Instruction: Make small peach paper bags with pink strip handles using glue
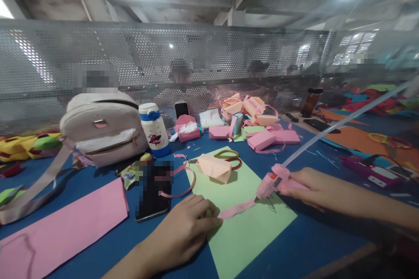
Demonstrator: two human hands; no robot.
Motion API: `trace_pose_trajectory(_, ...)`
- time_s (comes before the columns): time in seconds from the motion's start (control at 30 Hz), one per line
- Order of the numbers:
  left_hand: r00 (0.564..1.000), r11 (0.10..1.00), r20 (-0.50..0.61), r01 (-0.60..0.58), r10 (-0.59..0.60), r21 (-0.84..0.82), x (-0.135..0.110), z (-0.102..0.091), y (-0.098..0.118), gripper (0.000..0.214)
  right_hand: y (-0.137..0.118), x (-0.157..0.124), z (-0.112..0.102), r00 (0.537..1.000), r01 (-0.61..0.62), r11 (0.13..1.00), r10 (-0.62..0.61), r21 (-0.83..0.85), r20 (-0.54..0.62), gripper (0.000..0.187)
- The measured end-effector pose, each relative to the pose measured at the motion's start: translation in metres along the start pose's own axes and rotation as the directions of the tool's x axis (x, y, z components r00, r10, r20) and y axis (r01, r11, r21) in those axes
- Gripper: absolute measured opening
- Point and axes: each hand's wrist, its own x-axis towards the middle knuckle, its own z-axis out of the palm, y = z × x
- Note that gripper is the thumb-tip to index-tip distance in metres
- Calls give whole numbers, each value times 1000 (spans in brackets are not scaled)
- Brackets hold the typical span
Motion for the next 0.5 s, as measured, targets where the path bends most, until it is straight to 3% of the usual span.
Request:
trace_pose_trajectory(0.23,1000,1000,18,17,-17,-7,0,2,-2,48,0,-2,2,1000,-17,1000,16,-6,-17,56)
trace_pose_trajectory(0.5,999,999,33,30,-30,-15,-2,1,-1,46,-18,2,-1,1000,14,1000,-14,-12,-14,49)
